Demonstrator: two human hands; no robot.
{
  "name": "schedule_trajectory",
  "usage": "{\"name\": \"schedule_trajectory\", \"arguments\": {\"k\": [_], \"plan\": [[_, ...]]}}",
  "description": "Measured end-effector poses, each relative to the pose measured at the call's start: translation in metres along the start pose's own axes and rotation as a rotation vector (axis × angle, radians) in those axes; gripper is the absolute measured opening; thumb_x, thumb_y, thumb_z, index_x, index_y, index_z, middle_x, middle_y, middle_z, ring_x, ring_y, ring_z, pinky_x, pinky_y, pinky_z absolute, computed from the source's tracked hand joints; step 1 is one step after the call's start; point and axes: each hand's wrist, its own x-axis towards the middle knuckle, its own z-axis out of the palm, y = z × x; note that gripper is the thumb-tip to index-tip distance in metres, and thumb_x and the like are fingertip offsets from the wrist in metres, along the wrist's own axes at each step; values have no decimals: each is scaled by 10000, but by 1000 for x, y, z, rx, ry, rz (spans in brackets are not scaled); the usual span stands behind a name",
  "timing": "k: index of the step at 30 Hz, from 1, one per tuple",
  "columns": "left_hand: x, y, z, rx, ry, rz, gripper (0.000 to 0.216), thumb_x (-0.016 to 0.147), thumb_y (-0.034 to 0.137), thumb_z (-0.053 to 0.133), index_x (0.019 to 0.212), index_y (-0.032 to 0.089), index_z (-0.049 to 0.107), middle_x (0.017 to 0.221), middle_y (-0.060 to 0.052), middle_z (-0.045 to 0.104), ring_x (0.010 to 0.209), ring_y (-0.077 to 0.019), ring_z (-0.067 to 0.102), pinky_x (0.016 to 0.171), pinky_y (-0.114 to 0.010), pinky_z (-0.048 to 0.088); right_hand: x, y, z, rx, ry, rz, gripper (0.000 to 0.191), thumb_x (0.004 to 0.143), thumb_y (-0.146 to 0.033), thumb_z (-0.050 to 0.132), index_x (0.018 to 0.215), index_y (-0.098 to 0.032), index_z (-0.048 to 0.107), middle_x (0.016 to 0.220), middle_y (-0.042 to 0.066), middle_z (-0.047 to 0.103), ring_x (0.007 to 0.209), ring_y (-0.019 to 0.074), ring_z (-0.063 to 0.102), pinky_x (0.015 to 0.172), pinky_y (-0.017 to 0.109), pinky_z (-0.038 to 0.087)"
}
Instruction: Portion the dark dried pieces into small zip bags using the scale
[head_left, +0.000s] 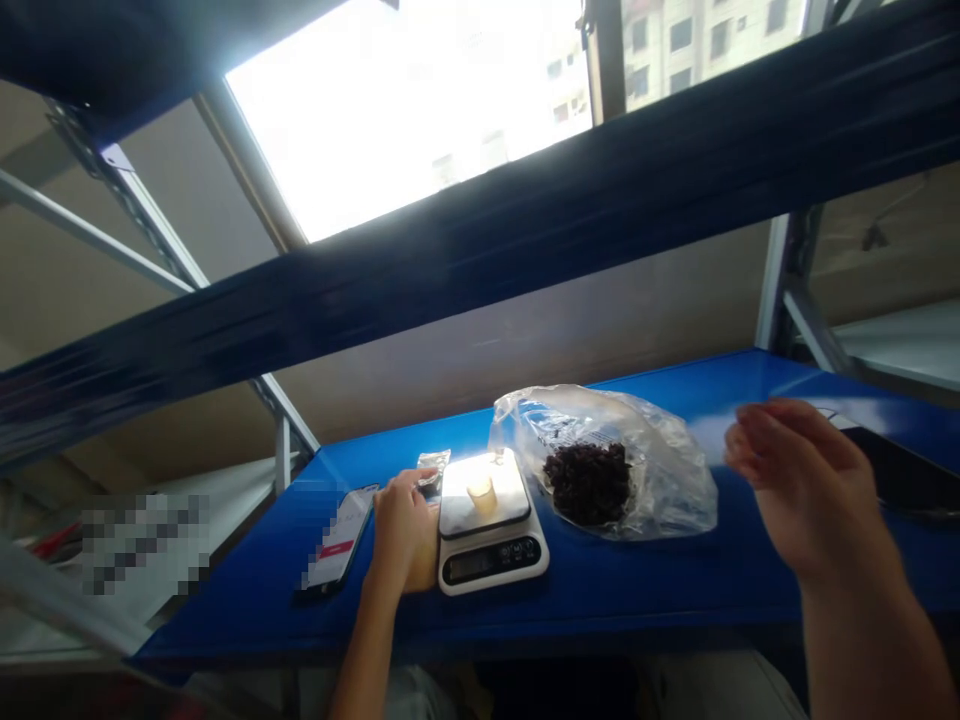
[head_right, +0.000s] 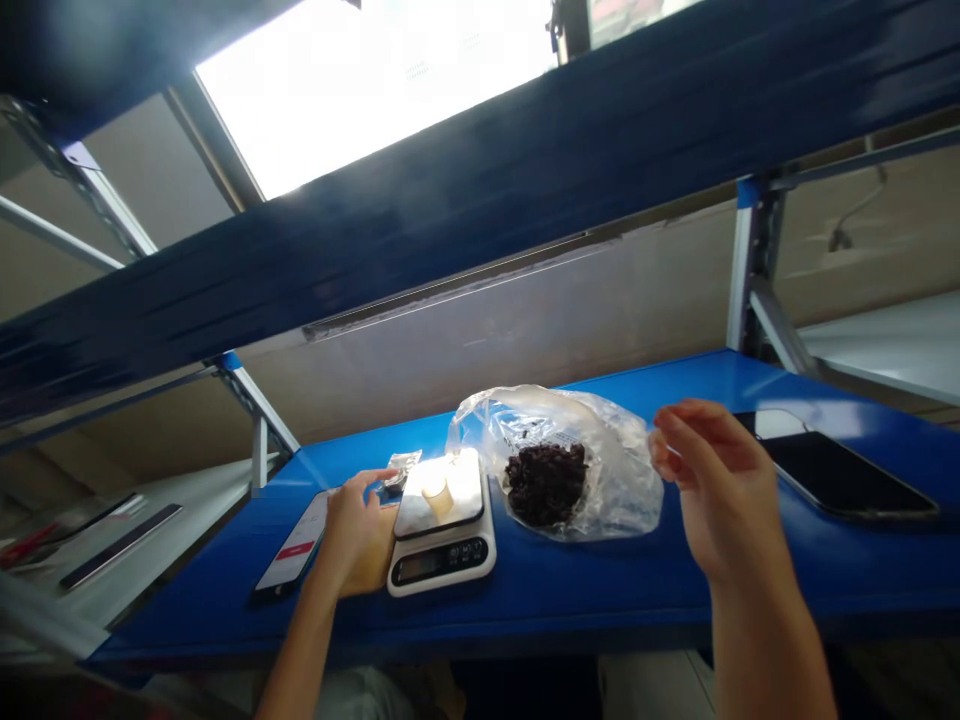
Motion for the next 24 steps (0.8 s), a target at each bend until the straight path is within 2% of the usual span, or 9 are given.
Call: {"name": "schedule_trajectory", "arguments": {"k": [3, 6, 8, 14, 18, 21, 24], "plan": [[25, -12, -2, 95, -112, 14, 424, 767, 52, 459, 1101, 181, 687, 1198, -109, 683, 1140, -265, 607, 1019, -414, 385, 1, -5, -3, 37, 32, 6, 288, 468, -268, 888, 613, -204, 647, 580, -19, 547, 481, 87, 449, 439, 266, 227], [47, -24, 0, 110, -210, 11, 293, 640, 113, 652, 902, 203, 747, 1046, -88, 746, 1049, -290, 651, 941, -377, 446, 2, -7, -3, 58, 54, -7, 283, 455, -253, 873, 606, -202, 640, 575, -20, 549, 466, 83, 439, 433, 265, 217], [54, -31, 3, 104, -235, 9, 272, 591, 126, 696, 839, 222, 754, 988, -65, 761, 1007, -274, 669, 882, -330, 473, 2, -7, -2, 61, 54, -7, 270, 459, -249, 864, 599, -202, 639, 575, -23, 548, 461, 82, 440, 431, 264, 220], [58, -41, 11, 41, -155, -27, 168, 645, 242, 691, 799, 219, 754, 878, -72, 770, 915, -258, 687, 787, -304, 483, 0, -7, 2, 76, 30, 8, 278, 474, -245, 863, 618, -194, 631, 564, -21, 536, 470, 81, 432, 426, 258, 210], [61, -43, 4, -62, -52, -61, 155, 695, 305, 656, 763, 200, 747, 820, -101, 764, 889, -282, 689, 740, -319, 484, -3, -9, 5, 89, -8, 38, 270, 487, -260, 865, 611, -197, 633, 561, -26, 536, 464, 75, 428, 422, 253, 230], [60, -35, -6, -190, 67, -80, 328, 791, 388, 552, 932, 145, 721, 954, -148, 747, 879, -268, 697, 757, -332, 493, -6, -7, 6, 66, -76, 36, 249, 515, -290, 863, 621, -203, 656, 572, -30, 549, 456, 68, 431, 411, 239, 256], [47, -8, -14, -359, 137, -79, 495, 873, 482, 400, 1114, 122, 639, 1062, -141, 717, 842, -216, 708, 756, -315, 510, -10, -1, 5, -35, -208, 75, 215, 594, -354, 835, 699, -221, 703, 623, -21, 603, 461, 69, 457, 405, 216, 304]]}}
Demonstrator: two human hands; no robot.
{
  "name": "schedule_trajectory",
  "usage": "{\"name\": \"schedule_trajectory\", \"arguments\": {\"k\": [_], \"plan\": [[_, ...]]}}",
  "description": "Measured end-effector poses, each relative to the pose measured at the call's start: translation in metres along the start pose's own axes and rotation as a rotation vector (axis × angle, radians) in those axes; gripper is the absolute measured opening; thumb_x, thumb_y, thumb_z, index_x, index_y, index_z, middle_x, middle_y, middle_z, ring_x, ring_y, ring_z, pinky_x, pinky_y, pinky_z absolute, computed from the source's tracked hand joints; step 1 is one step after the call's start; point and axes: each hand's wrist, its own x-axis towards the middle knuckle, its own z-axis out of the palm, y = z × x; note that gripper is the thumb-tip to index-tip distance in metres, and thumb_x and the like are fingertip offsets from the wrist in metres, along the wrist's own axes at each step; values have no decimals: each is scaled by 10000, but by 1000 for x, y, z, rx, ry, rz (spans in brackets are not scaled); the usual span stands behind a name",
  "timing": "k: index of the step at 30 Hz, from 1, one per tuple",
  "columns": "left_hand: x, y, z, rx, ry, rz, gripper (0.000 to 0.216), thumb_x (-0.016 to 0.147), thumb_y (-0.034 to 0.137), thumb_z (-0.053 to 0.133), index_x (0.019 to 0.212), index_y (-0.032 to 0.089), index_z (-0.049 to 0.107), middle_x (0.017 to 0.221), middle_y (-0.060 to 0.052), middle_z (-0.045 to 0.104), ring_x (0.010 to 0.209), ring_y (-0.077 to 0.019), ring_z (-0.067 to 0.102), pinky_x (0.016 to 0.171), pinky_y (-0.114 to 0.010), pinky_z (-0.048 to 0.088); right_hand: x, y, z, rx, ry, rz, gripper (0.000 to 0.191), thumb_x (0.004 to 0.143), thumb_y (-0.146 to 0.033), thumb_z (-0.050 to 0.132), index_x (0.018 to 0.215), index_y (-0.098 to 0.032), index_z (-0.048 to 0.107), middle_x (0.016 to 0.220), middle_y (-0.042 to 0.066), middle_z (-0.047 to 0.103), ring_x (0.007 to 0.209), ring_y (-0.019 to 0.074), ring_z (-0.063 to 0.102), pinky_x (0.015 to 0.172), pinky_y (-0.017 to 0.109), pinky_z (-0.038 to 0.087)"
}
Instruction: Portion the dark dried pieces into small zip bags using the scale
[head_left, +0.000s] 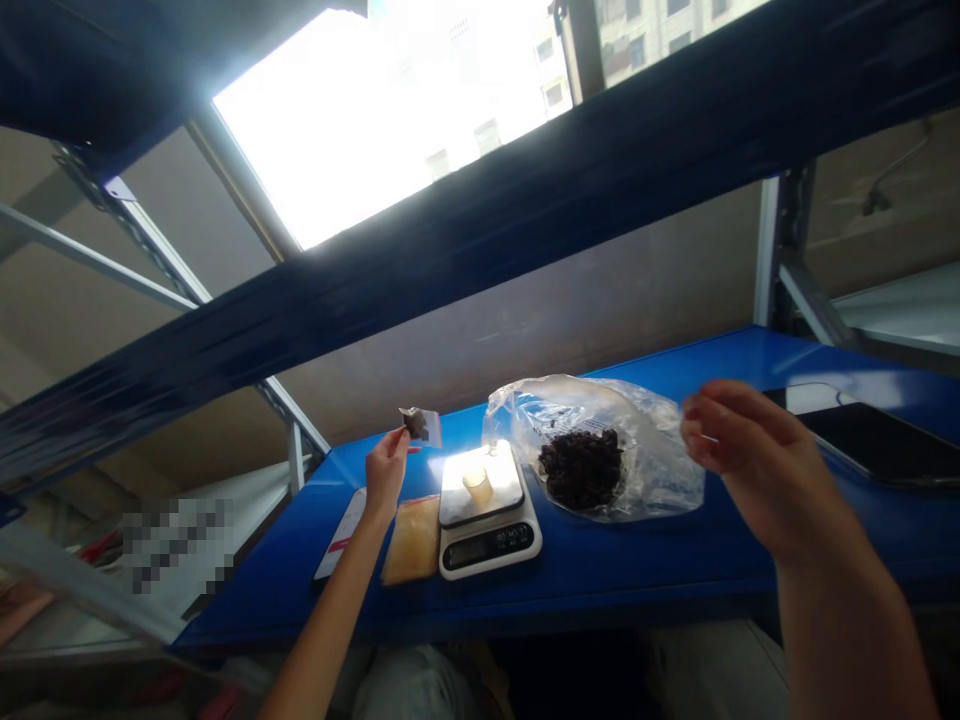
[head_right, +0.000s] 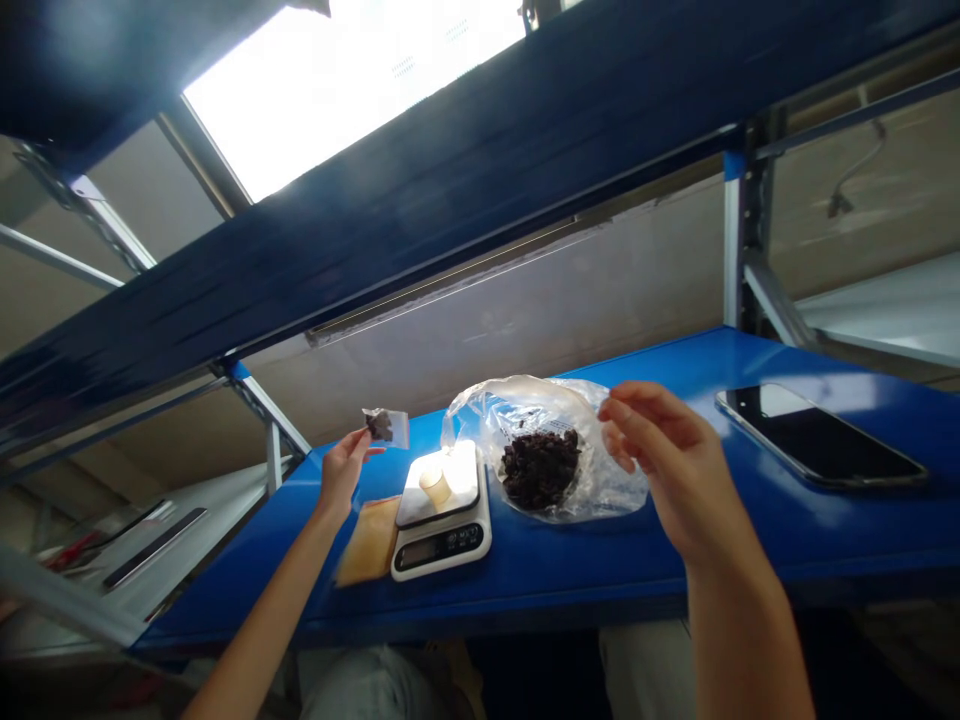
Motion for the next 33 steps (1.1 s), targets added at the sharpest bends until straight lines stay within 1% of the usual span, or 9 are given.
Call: {"name": "schedule_trajectory", "arguments": {"k": [4, 7, 9, 12, 16, 19, 21, 27, 33], "plan": [[-49, 55, 7, -564, -23, -46, 392, 778, 502, 602, 960, 161, 671, 961, -72, 723, 765, -190, 694, 741, -299, 503, -4, 6, 7, -229, -263, 77, 237, 708, -425, 758, 843, -231, 755, 787, 37, 705, 543, 111, 566, 408, 208, 375], [-92, 94, 15, -769, -148, -39, 281, 826, 435, 598, 903, 177, 680, 871, -45, 714, 777, -181, 664, 732, -285, 493, -9, 6, 19, -354, -380, 157, 351, 747, -465, 709, 1014, -240, 740, 968, 76, 731, 722, 186, 666, 419, 207, 413], [-114, 113, 22, -832, -252, -38, 257, 861, 412, 567, 899, 183, 677, 843, -36, 715, 778, -178, 657, 775, -294, 494, -12, 5, 27, -368, -459, 196, 384, 763, -476, 688, 1051, -224, 725, 878, 65, 731, 685, 176, 655, 424, 210, 425], [-130, 127, 38, -829, -377, -2, 290, 908, 411, 501, 971, 181, 665, 921, -62, 727, 838, -202, 664, 785, -312, 501, -14, 5, 32, -336, -541, 168, 296, 790, -462, 670, 879, -190, 747, 596, -2, 647, 507, 106, 551, 459, 213, 438], [-132, 130, 64, -662, -250, 179, 346, 937, 379, 449, 1210, 204, 571, 1180, -95, 661, 1039, -222, 625, 852, -329, 490, -10, 10, 26, -287, -497, 132, 275, 783, -422, 693, 653, -180, 696, 504, -34, 580, 464, 71, 503, 476, 193, 422], [-129, 134, 71, -567, -43, 344, 425, 925, 285, 478, 1344, 244, 422, 1312, -93, 562, 1081, -198, 587, 880, -328, 462, -7, 13, 22, -304, -340, 174, 285, 695, -446, 758, 755, -171, 713, 568, -21, 620, 466, 82, 532, 415, 184, 397], [-128, 139, 67, -514, 50, 419, 386, 913, 232, 489, 1297, 251, 451, 1244, -76, 587, 998, -177, 591, 870, -322, 445, -6, 15, 23, -327, -230, 173, 349, 659, -459, 778, 847, -172, 715, 589, -22, 632, 457, 87, 542, 393, 182, 392], [-131, 151, 47, -458, -281, 469, 150, 904, 205, 472, 937, 219, 618, 915, -21, 640, 844, -160, 576, 775, -279, 435, -8, 27, 36, -324, -117, 118, 376, 761, -531, 652, 825, -167, 724, 576, -42, 558, 386, 57, 477, 398, 198, 428], [-129, 148, 51, -465, -353, 251, 132, 895, 258, 490, 882, 198, 608, 860, -20, 634, 807, -160, 573, 741, -270, 417, -15, 31, 45, -279, -232, 212, 344, 807, -453, 605, 980, -193, 750, 591, -31, 556, 477, 83, 525, 426, 186, 464]]}}
